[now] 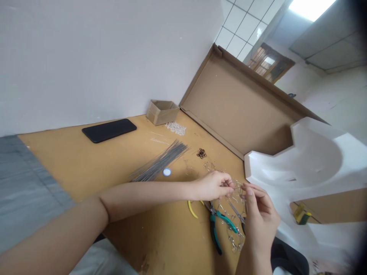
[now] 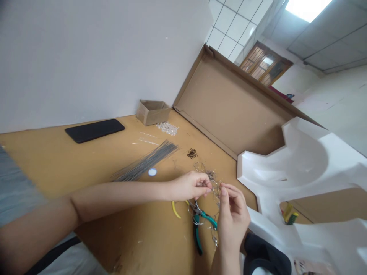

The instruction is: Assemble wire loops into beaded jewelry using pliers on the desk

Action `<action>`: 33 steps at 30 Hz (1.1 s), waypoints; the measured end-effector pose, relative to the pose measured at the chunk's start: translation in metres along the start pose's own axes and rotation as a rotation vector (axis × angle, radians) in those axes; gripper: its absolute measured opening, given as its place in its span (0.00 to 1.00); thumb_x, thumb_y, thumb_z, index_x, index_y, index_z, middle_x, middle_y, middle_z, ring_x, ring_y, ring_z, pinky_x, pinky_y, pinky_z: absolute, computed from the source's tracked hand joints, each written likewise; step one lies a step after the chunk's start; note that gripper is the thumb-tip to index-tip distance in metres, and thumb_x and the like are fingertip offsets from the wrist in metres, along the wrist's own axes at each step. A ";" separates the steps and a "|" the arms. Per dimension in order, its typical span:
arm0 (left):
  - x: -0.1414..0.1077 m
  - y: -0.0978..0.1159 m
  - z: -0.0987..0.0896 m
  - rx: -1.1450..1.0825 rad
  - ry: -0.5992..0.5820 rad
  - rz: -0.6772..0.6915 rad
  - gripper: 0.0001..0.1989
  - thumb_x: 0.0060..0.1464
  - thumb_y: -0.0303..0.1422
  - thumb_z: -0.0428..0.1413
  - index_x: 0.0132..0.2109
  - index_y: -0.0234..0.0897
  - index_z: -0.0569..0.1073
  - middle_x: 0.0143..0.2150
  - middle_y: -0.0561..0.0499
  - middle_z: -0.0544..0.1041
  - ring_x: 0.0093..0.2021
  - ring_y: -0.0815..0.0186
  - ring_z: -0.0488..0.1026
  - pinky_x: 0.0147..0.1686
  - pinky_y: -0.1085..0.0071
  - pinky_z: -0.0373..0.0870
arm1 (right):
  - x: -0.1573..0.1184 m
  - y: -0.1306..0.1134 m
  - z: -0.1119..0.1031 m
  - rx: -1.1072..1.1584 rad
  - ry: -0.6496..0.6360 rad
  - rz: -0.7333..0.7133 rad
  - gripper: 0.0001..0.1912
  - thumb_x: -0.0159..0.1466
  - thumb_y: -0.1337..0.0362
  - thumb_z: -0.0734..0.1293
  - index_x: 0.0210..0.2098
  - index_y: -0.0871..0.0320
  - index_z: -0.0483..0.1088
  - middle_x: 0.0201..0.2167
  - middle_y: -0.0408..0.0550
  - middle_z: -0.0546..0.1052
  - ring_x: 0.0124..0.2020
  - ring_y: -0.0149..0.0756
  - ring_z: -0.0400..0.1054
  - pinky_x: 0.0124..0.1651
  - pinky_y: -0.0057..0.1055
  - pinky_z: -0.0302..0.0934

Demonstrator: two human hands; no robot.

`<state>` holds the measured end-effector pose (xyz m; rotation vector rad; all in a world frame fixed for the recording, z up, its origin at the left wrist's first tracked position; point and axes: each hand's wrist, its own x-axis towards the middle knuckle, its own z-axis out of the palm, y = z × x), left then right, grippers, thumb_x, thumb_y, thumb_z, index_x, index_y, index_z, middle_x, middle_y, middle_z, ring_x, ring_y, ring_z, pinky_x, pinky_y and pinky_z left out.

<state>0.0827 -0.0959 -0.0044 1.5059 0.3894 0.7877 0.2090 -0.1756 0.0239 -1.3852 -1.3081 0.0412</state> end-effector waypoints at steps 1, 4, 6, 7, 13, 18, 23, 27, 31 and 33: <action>-0.001 0.000 0.000 0.040 0.002 0.016 0.04 0.51 0.31 0.52 0.33 0.34 0.67 0.27 0.56 0.70 0.20 0.76 0.62 0.24 0.75 0.61 | 0.000 0.000 0.000 -0.004 -0.002 0.003 0.09 0.57 0.60 0.67 0.27 0.60 0.71 0.35 0.51 0.73 0.40 0.39 0.67 0.42 0.37 0.61; -0.003 0.002 -0.001 0.170 0.021 0.051 0.04 0.52 0.31 0.51 0.33 0.34 0.67 0.26 0.56 0.70 0.22 0.76 0.63 0.26 0.76 0.61 | 0.000 0.001 0.000 -0.011 0.001 0.009 0.09 0.57 0.59 0.67 0.27 0.60 0.71 0.35 0.51 0.74 0.40 0.39 0.68 0.42 0.37 0.61; -0.004 0.004 -0.001 0.250 0.036 0.074 0.04 0.52 0.31 0.51 0.33 0.35 0.68 0.26 0.57 0.70 0.23 0.75 0.64 0.28 0.76 0.61 | -0.001 0.002 -0.001 -0.013 0.001 0.021 0.09 0.57 0.59 0.67 0.28 0.60 0.71 0.35 0.51 0.74 0.40 0.39 0.68 0.41 0.36 0.61; -0.005 0.006 -0.001 0.282 0.043 0.088 0.04 0.52 0.31 0.51 0.32 0.35 0.68 0.25 0.57 0.70 0.24 0.75 0.65 0.29 0.76 0.60 | -0.001 0.002 -0.001 -0.015 0.001 0.025 0.09 0.57 0.59 0.67 0.28 0.59 0.71 0.35 0.51 0.74 0.40 0.39 0.68 0.42 0.36 0.61; -0.007 0.013 -0.004 0.368 0.048 0.131 0.04 0.52 0.30 0.51 0.32 0.34 0.68 0.23 0.57 0.70 0.25 0.75 0.65 0.29 0.78 0.60 | 0.001 -0.004 -0.008 -0.065 -0.102 0.024 0.09 0.57 0.59 0.66 0.27 0.59 0.71 0.37 0.51 0.74 0.42 0.40 0.67 0.41 0.35 0.61; -0.007 0.018 -0.008 0.398 0.015 0.081 0.04 0.52 0.29 0.51 0.31 0.34 0.68 0.24 0.56 0.71 0.24 0.75 0.66 0.28 0.78 0.61 | 0.008 0.003 -0.035 -0.051 -0.020 0.134 0.15 0.61 0.55 0.60 0.40 0.58 0.70 0.41 0.52 0.74 0.39 0.40 0.69 0.39 0.37 0.64; 0.000 0.015 -0.019 0.337 -0.015 0.018 0.04 0.52 0.29 0.50 0.32 0.34 0.68 0.26 0.55 0.72 0.21 0.76 0.66 0.25 0.78 0.62 | -0.022 0.058 -0.062 -0.425 -0.328 0.378 0.23 0.55 0.50 0.64 0.42 0.60 0.70 0.43 0.56 0.75 0.42 0.47 0.70 0.46 0.43 0.62; 0.008 0.010 -0.025 0.250 -0.089 -0.073 0.02 0.51 0.27 0.50 0.33 0.33 0.67 0.26 0.55 0.71 0.18 0.77 0.63 0.21 0.79 0.62 | -0.068 0.088 -0.057 -0.801 -0.762 0.224 0.38 0.48 0.55 0.67 0.57 0.60 0.60 0.57 0.57 0.64 0.60 0.51 0.53 0.58 0.46 0.51; 0.011 0.011 -0.028 0.175 -0.104 -0.154 0.01 0.50 0.25 0.51 0.31 0.33 0.66 0.23 0.56 0.69 0.19 0.76 0.63 0.21 0.78 0.62 | -0.085 0.086 -0.042 -1.042 -0.847 0.206 0.39 0.49 0.59 0.64 0.61 0.57 0.55 0.62 0.54 0.57 0.61 0.53 0.50 0.54 0.47 0.53; 0.012 0.012 -0.030 0.154 -0.109 -0.184 0.01 0.49 0.25 0.51 0.30 0.33 0.66 0.23 0.57 0.69 0.19 0.76 0.63 0.21 0.77 0.62 | -0.082 0.081 -0.035 -1.068 -0.850 0.121 0.38 0.49 0.62 0.63 0.60 0.57 0.56 0.60 0.54 0.60 0.58 0.53 0.54 0.53 0.45 0.54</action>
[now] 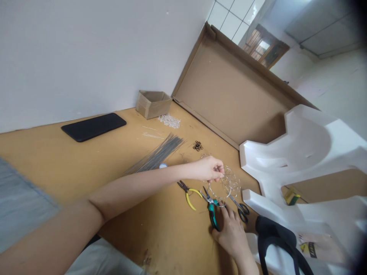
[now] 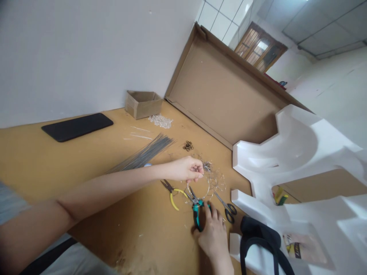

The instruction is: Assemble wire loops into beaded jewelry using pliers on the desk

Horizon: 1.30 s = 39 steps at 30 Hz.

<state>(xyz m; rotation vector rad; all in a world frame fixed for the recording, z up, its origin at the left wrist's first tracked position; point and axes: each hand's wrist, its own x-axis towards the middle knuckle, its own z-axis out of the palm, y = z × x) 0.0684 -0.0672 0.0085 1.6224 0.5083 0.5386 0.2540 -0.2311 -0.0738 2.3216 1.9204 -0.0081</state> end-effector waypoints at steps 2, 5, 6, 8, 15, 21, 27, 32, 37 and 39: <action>0.001 0.000 -0.003 -0.018 -0.014 -0.001 0.01 0.49 0.25 0.52 0.31 0.33 0.66 0.22 0.57 0.69 0.18 0.76 0.63 0.21 0.77 0.62 | 0.005 -0.005 -0.003 -0.054 0.060 -0.037 0.35 0.50 0.64 0.62 0.58 0.59 0.59 0.55 0.56 0.65 0.54 0.54 0.58 0.51 0.46 0.54; 0.002 -0.002 -0.006 -0.027 -0.025 0.000 0.02 0.49 0.26 0.53 0.32 0.32 0.66 0.22 0.58 0.69 0.17 0.78 0.62 0.20 0.79 0.62 | 0.011 -0.007 -0.003 -0.080 0.136 -0.052 0.28 0.49 0.67 0.62 0.51 0.60 0.65 0.46 0.57 0.71 0.46 0.52 0.64 0.47 0.44 0.56; 0.003 -0.003 -0.007 -0.028 -0.024 -0.002 0.02 0.50 0.26 0.53 0.32 0.32 0.66 0.22 0.58 0.69 0.16 0.79 0.62 0.20 0.79 0.61 | 0.012 -0.005 -0.003 -0.054 0.159 -0.053 0.26 0.50 0.68 0.61 0.49 0.60 0.66 0.44 0.56 0.71 0.45 0.50 0.65 0.46 0.42 0.57; 0.005 -0.004 -0.009 -0.037 -0.024 -0.002 0.02 0.50 0.26 0.53 0.32 0.32 0.66 0.22 0.58 0.69 0.16 0.79 0.61 0.19 0.80 0.61 | 0.015 0.000 -0.003 0.047 0.205 -0.046 0.24 0.50 0.68 0.61 0.48 0.58 0.65 0.43 0.54 0.70 0.43 0.46 0.67 0.43 0.38 0.60; 0.004 0.001 -0.021 -0.083 -0.044 0.028 0.03 0.51 0.26 0.54 0.31 0.31 0.66 0.21 0.58 0.69 0.16 0.80 0.61 0.21 0.79 0.61 | 0.032 0.031 -0.029 0.673 0.319 0.051 0.16 0.52 0.61 0.63 0.40 0.58 0.63 0.29 0.43 0.71 0.29 0.37 0.67 0.34 0.33 0.62; -0.003 0.010 -0.032 -0.074 -0.100 0.074 0.03 0.51 0.26 0.54 0.30 0.32 0.66 0.21 0.58 0.69 0.16 0.79 0.61 0.21 0.79 0.60 | 0.058 0.020 -0.076 0.593 0.303 -0.102 0.18 0.52 0.60 0.65 0.42 0.59 0.65 0.33 0.46 0.74 0.33 0.37 0.68 0.38 0.32 0.62; -0.002 0.008 -0.040 -0.034 -0.107 0.073 0.03 0.50 0.26 0.55 0.30 0.32 0.67 0.22 0.57 0.70 0.17 0.79 0.62 0.21 0.79 0.60 | 0.066 0.017 -0.089 0.474 0.385 -0.215 0.18 0.52 0.61 0.65 0.42 0.59 0.67 0.35 0.49 0.75 0.34 0.39 0.70 0.40 0.32 0.64; -0.001 0.006 -0.042 0.026 -0.124 0.026 0.02 0.50 0.26 0.54 0.30 0.32 0.67 0.23 0.56 0.70 0.18 0.79 0.63 0.22 0.79 0.61 | 0.067 0.025 -0.083 0.427 0.401 -0.272 0.19 0.51 0.61 0.65 0.43 0.58 0.68 0.38 0.49 0.75 0.35 0.39 0.71 0.40 0.33 0.64; -0.001 0.005 -0.041 0.085 -0.154 -0.014 0.02 0.49 0.26 0.53 0.30 0.32 0.67 0.23 0.55 0.70 0.18 0.78 0.62 0.22 0.78 0.61 | 0.064 0.026 -0.086 0.359 0.402 -0.316 0.17 0.51 0.62 0.64 0.42 0.57 0.68 0.37 0.48 0.75 0.35 0.38 0.71 0.39 0.31 0.64; -0.002 0.006 -0.040 0.122 -0.135 -0.021 0.01 0.49 0.25 0.53 0.30 0.32 0.67 0.23 0.55 0.70 0.18 0.77 0.63 0.22 0.77 0.61 | 0.061 0.025 -0.089 0.327 0.425 -0.320 0.17 0.51 0.62 0.63 0.41 0.57 0.68 0.36 0.48 0.75 0.34 0.37 0.71 0.38 0.31 0.64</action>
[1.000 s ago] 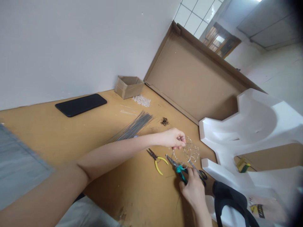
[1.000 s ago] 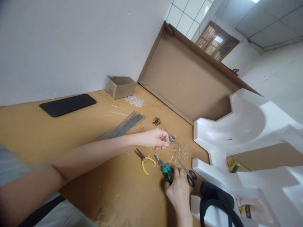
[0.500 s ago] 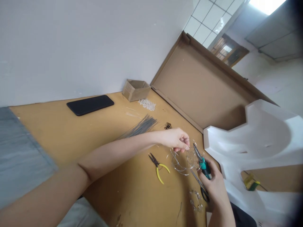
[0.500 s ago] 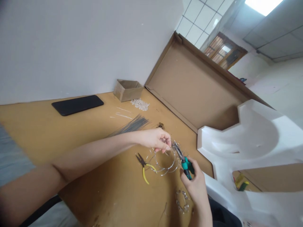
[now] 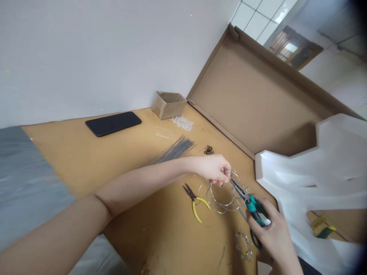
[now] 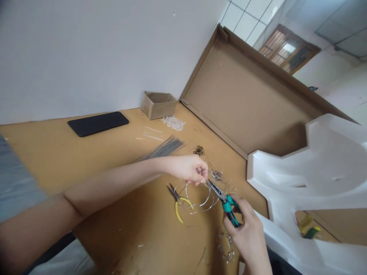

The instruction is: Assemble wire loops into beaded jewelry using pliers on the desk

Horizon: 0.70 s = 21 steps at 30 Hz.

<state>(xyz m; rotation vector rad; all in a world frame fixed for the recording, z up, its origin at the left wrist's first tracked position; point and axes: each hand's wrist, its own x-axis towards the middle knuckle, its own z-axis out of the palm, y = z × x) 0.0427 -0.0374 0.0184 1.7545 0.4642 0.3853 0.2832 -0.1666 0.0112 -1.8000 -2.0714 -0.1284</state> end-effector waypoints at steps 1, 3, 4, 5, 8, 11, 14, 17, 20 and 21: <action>0.000 0.001 0.000 0.014 0.009 -0.003 0.01 0.48 0.25 0.53 0.29 0.32 0.67 0.22 0.55 0.70 0.18 0.77 0.63 0.21 0.77 0.61 | -0.001 -0.001 -0.001 -0.018 0.006 -0.005 0.17 0.52 0.62 0.63 0.42 0.56 0.68 0.36 0.47 0.75 0.33 0.37 0.71 0.37 0.31 0.64; -0.002 0.002 0.001 0.025 0.011 0.002 0.01 0.48 0.25 0.52 0.29 0.32 0.67 0.22 0.55 0.70 0.18 0.77 0.63 0.21 0.77 0.61 | -0.003 -0.002 -0.004 -0.051 0.014 -0.015 0.17 0.52 0.61 0.64 0.42 0.56 0.68 0.36 0.47 0.74 0.32 0.37 0.70 0.37 0.30 0.64; -0.002 0.002 0.001 0.021 0.009 0.002 0.02 0.48 0.25 0.52 0.29 0.32 0.67 0.22 0.55 0.70 0.18 0.77 0.63 0.21 0.77 0.61 | -0.004 -0.002 -0.004 -0.061 0.017 -0.020 0.18 0.52 0.61 0.64 0.42 0.55 0.68 0.36 0.47 0.74 0.32 0.36 0.70 0.36 0.30 0.64; -0.002 0.002 0.001 0.013 0.004 0.002 0.02 0.48 0.25 0.52 0.29 0.32 0.67 0.22 0.55 0.70 0.18 0.77 0.63 0.22 0.77 0.62 | -0.005 -0.001 -0.005 -0.066 0.015 -0.023 0.18 0.52 0.62 0.64 0.42 0.55 0.68 0.36 0.47 0.74 0.32 0.36 0.70 0.36 0.30 0.64; -0.001 -0.001 0.000 -0.014 -0.023 0.011 0.02 0.48 0.25 0.53 0.29 0.32 0.67 0.22 0.56 0.71 0.18 0.78 0.63 0.22 0.78 0.62 | -0.007 0.000 -0.005 -0.045 0.000 -0.040 0.18 0.52 0.62 0.64 0.43 0.55 0.68 0.37 0.47 0.74 0.33 0.37 0.71 0.36 0.30 0.64; 0.001 -0.005 -0.001 -0.044 -0.069 0.030 0.02 0.49 0.25 0.54 0.29 0.32 0.67 0.22 0.56 0.71 0.18 0.77 0.64 0.22 0.78 0.62 | -0.008 0.000 -0.004 -0.031 -0.008 -0.061 0.17 0.52 0.62 0.64 0.43 0.55 0.67 0.37 0.47 0.74 0.34 0.37 0.71 0.36 0.29 0.65; 0.002 -0.007 0.000 -0.057 -0.084 0.031 0.02 0.49 0.24 0.54 0.29 0.32 0.68 0.22 0.56 0.71 0.18 0.77 0.65 0.22 0.77 0.62 | -0.008 -0.002 -0.004 -0.069 0.013 -0.084 0.17 0.53 0.61 0.64 0.43 0.56 0.68 0.37 0.47 0.74 0.33 0.36 0.72 0.35 0.29 0.65; 0.001 -0.005 0.001 -0.041 -0.072 0.030 0.02 0.48 0.23 0.54 0.29 0.32 0.68 0.21 0.56 0.71 0.17 0.77 0.65 0.22 0.77 0.63 | -0.009 -0.004 -0.005 -0.133 0.033 -0.087 0.18 0.53 0.60 0.63 0.44 0.56 0.68 0.38 0.48 0.74 0.32 0.36 0.71 0.34 0.29 0.64; 0.000 -0.003 0.002 -0.036 -0.069 0.026 0.02 0.48 0.24 0.53 0.28 0.32 0.68 0.22 0.55 0.71 0.18 0.77 0.66 0.22 0.77 0.63 | -0.012 -0.005 -0.007 -0.206 0.053 -0.066 0.19 0.53 0.59 0.63 0.44 0.54 0.68 0.38 0.47 0.74 0.32 0.36 0.71 0.32 0.29 0.64; 0.000 -0.003 0.002 -0.047 -0.073 0.027 0.03 0.48 0.24 0.53 0.28 0.32 0.68 0.22 0.55 0.71 0.18 0.76 0.67 0.22 0.77 0.64 | -0.012 -0.005 -0.008 -0.223 0.061 -0.060 0.19 0.53 0.58 0.63 0.44 0.54 0.68 0.37 0.47 0.74 0.31 0.36 0.71 0.32 0.29 0.63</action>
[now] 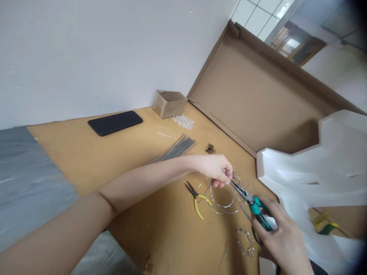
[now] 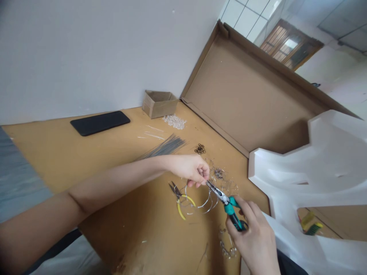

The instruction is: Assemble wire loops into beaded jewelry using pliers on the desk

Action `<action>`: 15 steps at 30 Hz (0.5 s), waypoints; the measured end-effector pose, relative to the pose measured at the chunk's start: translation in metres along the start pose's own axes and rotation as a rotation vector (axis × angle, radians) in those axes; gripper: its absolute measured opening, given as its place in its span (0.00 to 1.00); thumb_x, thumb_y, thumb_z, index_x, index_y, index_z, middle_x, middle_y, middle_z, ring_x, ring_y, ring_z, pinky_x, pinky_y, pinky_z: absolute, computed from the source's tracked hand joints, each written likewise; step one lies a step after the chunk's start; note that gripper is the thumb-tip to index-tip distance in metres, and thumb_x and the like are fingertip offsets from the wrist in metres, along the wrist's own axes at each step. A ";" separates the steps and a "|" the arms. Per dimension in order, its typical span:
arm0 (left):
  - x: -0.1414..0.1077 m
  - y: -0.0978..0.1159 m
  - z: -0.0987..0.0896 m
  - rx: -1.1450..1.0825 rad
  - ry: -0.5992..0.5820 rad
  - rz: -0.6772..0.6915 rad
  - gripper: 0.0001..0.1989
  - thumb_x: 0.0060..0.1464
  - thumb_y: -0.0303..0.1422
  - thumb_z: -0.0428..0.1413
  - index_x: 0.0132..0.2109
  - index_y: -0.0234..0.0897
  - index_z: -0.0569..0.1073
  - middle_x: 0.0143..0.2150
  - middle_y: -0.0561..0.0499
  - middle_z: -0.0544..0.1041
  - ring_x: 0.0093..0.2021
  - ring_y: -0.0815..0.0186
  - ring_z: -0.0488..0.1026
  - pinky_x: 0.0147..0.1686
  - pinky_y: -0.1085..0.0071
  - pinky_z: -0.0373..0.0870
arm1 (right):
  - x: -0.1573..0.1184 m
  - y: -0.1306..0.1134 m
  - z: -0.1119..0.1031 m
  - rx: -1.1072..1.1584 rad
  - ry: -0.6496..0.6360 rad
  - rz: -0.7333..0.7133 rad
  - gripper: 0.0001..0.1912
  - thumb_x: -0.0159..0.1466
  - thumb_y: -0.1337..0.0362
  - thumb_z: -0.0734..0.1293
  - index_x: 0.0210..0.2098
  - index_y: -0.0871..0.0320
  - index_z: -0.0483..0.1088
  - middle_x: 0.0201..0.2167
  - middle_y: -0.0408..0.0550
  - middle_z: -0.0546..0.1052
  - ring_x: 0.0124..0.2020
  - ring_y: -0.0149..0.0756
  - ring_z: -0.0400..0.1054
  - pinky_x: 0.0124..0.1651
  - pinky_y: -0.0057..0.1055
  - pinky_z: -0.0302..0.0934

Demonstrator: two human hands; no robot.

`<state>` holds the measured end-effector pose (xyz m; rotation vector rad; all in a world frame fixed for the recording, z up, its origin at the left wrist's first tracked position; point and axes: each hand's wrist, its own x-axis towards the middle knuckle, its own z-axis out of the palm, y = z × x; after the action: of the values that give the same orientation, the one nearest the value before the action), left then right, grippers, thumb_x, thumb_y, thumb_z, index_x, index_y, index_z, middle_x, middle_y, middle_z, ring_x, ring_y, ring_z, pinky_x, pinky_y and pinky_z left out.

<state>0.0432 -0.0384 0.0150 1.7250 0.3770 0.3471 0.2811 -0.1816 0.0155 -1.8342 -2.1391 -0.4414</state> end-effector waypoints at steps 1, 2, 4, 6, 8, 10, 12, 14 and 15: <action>0.000 0.000 0.000 -0.014 -0.006 0.001 0.03 0.49 0.24 0.54 0.28 0.32 0.68 0.21 0.55 0.71 0.17 0.76 0.67 0.22 0.76 0.64 | 0.000 0.000 -0.001 -0.009 0.009 0.002 0.19 0.53 0.58 0.63 0.44 0.54 0.69 0.37 0.46 0.74 0.31 0.36 0.71 0.31 0.29 0.63; 0.001 -0.001 0.000 -0.029 -0.013 0.002 0.03 0.49 0.24 0.54 0.28 0.32 0.67 0.21 0.56 0.71 0.17 0.76 0.67 0.22 0.76 0.64 | -0.001 0.000 -0.002 -0.011 0.015 0.000 0.19 0.54 0.58 0.63 0.44 0.54 0.69 0.37 0.46 0.74 0.31 0.36 0.71 0.31 0.29 0.63; 0.002 -0.003 0.000 -0.061 -0.022 0.000 0.03 0.49 0.24 0.54 0.28 0.32 0.67 0.21 0.56 0.71 0.17 0.76 0.67 0.23 0.75 0.65 | -0.001 0.000 -0.002 -0.009 0.027 -0.009 0.18 0.54 0.58 0.63 0.44 0.54 0.69 0.36 0.46 0.74 0.30 0.35 0.71 0.31 0.28 0.63; 0.003 -0.004 0.000 -0.095 -0.027 -0.004 0.04 0.48 0.24 0.54 0.28 0.32 0.67 0.20 0.56 0.71 0.17 0.76 0.67 0.23 0.75 0.65 | -0.001 0.001 -0.002 -0.013 0.044 -0.021 0.18 0.54 0.58 0.63 0.44 0.55 0.69 0.35 0.46 0.74 0.29 0.34 0.70 0.31 0.28 0.63; 0.004 -0.004 0.000 -0.122 -0.034 -0.002 0.04 0.48 0.23 0.55 0.28 0.32 0.67 0.20 0.56 0.71 0.17 0.76 0.67 0.23 0.75 0.65 | 0.000 0.001 -0.001 -0.015 0.064 -0.042 0.18 0.54 0.59 0.63 0.44 0.55 0.69 0.35 0.46 0.74 0.29 0.34 0.70 0.31 0.28 0.63; 0.004 -0.004 0.000 -0.131 -0.037 0.003 0.04 0.48 0.23 0.55 0.28 0.32 0.67 0.20 0.57 0.71 0.16 0.76 0.67 0.22 0.76 0.65 | 0.000 0.001 0.000 -0.010 0.088 -0.071 0.17 0.55 0.59 0.63 0.43 0.56 0.69 0.34 0.47 0.74 0.28 0.34 0.70 0.32 0.29 0.63; 0.004 -0.004 0.000 -0.134 -0.039 0.005 0.04 0.48 0.23 0.55 0.28 0.32 0.67 0.20 0.57 0.71 0.16 0.76 0.67 0.22 0.76 0.65 | 0.000 0.001 0.000 -0.015 0.103 -0.095 0.16 0.55 0.60 0.63 0.43 0.56 0.69 0.34 0.47 0.74 0.29 0.34 0.70 0.33 0.29 0.63; 0.004 -0.003 0.000 -0.143 -0.042 -0.002 0.04 0.48 0.22 0.55 0.28 0.31 0.67 0.19 0.57 0.71 0.16 0.76 0.67 0.22 0.76 0.65 | 0.000 0.002 0.000 -0.027 0.110 -0.110 0.15 0.56 0.61 0.63 0.43 0.57 0.69 0.35 0.48 0.74 0.29 0.34 0.70 0.34 0.29 0.63; 0.003 -0.003 0.000 -0.150 -0.043 -0.005 0.04 0.48 0.22 0.55 0.28 0.31 0.67 0.19 0.57 0.71 0.16 0.76 0.67 0.21 0.76 0.65 | -0.001 0.002 0.000 -0.031 0.112 -0.114 0.15 0.56 0.62 0.63 0.42 0.57 0.69 0.35 0.48 0.74 0.29 0.34 0.70 0.34 0.28 0.63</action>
<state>0.0460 -0.0362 0.0125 1.5821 0.3163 0.3261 0.2832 -0.1820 0.0154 -1.6669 -2.1789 -0.5921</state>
